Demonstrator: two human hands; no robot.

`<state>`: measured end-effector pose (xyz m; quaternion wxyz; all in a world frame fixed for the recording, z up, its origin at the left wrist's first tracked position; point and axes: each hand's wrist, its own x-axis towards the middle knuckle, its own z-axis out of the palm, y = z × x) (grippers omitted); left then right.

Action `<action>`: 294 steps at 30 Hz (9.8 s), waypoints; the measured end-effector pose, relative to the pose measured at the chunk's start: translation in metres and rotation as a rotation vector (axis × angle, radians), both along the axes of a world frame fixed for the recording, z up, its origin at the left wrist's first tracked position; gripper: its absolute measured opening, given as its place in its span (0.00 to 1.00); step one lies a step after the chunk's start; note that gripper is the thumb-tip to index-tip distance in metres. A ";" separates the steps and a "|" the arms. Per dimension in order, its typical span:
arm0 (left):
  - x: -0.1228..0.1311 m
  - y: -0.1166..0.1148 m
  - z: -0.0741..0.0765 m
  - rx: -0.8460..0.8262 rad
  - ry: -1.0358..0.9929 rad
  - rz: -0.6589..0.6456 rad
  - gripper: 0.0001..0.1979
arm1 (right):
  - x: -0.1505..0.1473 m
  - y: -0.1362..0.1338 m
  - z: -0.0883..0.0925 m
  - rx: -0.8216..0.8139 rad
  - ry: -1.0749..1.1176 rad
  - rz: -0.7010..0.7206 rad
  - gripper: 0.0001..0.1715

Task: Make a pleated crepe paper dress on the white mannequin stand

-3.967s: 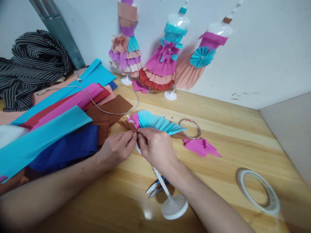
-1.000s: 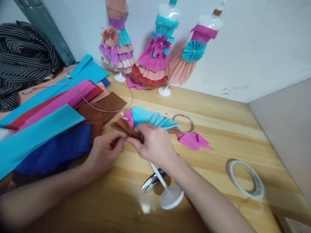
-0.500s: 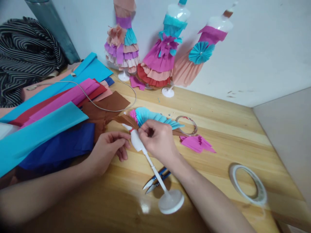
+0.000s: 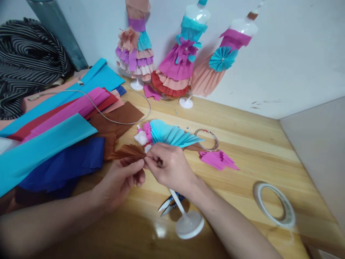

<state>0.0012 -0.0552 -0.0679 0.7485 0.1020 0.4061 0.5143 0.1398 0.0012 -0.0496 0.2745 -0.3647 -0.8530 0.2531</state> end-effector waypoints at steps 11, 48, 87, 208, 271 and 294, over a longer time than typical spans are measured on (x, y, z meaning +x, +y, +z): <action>0.000 0.001 -0.004 -0.013 0.178 -0.015 0.15 | -0.002 0.007 -0.007 0.049 -0.009 -0.213 0.10; -0.010 0.009 -0.008 0.251 0.365 -0.053 0.15 | -0.005 -0.006 -0.009 0.351 0.098 -0.063 0.11; -0.022 0.015 -0.003 0.352 0.362 -0.601 0.22 | 0.006 -0.003 0.010 -0.798 0.356 0.032 0.16; -0.016 0.018 -0.007 0.387 0.203 -0.118 0.13 | 0.012 0.002 0.002 -0.466 0.115 -0.157 0.13; -0.020 0.020 -0.013 0.280 0.066 -0.069 0.14 | 0.011 -0.001 -0.002 -0.330 -0.039 -0.063 0.09; -0.018 0.021 -0.006 0.392 0.293 -0.127 0.12 | 0.010 -0.003 -0.002 -0.329 -0.038 -0.034 0.09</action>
